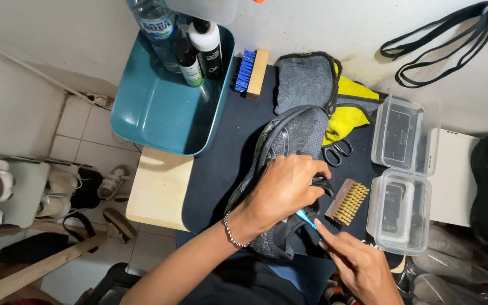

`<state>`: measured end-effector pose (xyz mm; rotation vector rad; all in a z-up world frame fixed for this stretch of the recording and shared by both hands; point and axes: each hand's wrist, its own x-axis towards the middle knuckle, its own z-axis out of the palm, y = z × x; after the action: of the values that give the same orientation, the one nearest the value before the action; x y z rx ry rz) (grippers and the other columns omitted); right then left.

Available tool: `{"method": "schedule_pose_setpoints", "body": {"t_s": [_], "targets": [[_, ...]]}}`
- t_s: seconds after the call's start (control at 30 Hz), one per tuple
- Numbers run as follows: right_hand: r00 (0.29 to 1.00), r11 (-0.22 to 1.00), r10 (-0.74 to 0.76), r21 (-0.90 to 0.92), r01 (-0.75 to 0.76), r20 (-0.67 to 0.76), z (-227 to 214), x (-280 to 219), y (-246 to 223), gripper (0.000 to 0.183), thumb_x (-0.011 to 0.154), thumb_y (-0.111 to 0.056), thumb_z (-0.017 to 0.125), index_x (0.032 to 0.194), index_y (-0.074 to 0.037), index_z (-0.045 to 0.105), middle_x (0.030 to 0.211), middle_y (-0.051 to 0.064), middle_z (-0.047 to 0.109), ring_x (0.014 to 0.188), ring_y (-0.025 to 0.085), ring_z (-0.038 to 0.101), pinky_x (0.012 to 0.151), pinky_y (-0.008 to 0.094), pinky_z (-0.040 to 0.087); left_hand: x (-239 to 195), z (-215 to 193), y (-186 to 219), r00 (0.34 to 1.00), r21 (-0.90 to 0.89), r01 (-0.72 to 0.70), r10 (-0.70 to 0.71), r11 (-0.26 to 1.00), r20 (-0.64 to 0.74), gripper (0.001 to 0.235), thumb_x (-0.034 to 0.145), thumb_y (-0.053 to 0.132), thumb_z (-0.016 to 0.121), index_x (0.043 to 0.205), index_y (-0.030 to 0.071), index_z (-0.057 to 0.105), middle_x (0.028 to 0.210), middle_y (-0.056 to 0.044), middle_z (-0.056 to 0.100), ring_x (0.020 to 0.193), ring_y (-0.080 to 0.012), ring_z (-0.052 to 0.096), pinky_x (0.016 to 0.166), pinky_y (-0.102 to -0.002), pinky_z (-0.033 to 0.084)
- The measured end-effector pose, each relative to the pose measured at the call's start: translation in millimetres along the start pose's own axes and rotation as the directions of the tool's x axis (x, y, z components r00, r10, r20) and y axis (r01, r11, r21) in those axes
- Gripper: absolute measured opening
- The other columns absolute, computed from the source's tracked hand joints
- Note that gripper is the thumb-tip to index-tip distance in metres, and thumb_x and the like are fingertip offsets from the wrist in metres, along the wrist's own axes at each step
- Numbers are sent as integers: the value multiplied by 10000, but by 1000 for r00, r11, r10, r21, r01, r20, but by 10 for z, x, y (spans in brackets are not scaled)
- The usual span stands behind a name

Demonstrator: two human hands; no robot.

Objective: The person scrubs the inside and outside of a grey sneaker using a blue toothbrush. They wipe the shoe with a grey cloth and continue scrubbing various parts of the shoe, including the sole and the upper fabric.

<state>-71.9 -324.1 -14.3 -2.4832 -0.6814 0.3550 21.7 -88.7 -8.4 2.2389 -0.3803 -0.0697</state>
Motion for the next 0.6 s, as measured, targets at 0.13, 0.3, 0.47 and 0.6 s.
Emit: {"method": "schedule_pose_setpoints", "body": {"t_s": [0.13, 0.3, 0.47, 0.6], "targets": [[987, 996, 49, -86, -36, 154, -221, -3, 128, 612, 926, -176, 626, 1503, -362, 542, 774, -83, 648, 638, 76, 587, 635, 154, 484, -13, -55, -4, 1000, -51, -2, 2, 999, 6, 241, 799, 182, 732, 1033, 165, 790, 721, -35, 738, 684, -237, 719, 702, -442, 562], [984, 959, 179, -223, -174, 0, -236, 184, 135, 659, 923, -109, 615, 1503, -413, 539, 792, -22, 544, 566, 169, 492, 561, 267, 453, -63, -42, 109, 999, 10, -35, 36, 999, -36, 250, 823, 136, 772, 1070, 105, 791, 913, -124, 779, 765, -320, 754, 691, -465, 596], [964, 980, 199, -66, -190, 174, -240, -58, 151, 583, 916, -215, 633, 1463, -414, 588, 824, -90, 750, 626, 95, 619, 622, 186, 491, -52, -8, 110, 1000, 0, 26, -26, 1000, -4, 246, 834, 140, 736, 1076, 138, 778, 917, -123, 772, 754, -370, 736, 684, -511, 568], [988, 994, 110, 12, -112, 111, -179, -178, 75, 593, 892, -183, 695, 1461, -333, 617, 717, -60, 656, 630, 109, 456, 665, 124, 425, -42, -1, 135, 1000, 10, 31, -31, 999, -5, 258, 821, 130, 752, 1077, 136, 781, 940, -113, 776, 769, -333, 751, 688, -484, 590]]}}
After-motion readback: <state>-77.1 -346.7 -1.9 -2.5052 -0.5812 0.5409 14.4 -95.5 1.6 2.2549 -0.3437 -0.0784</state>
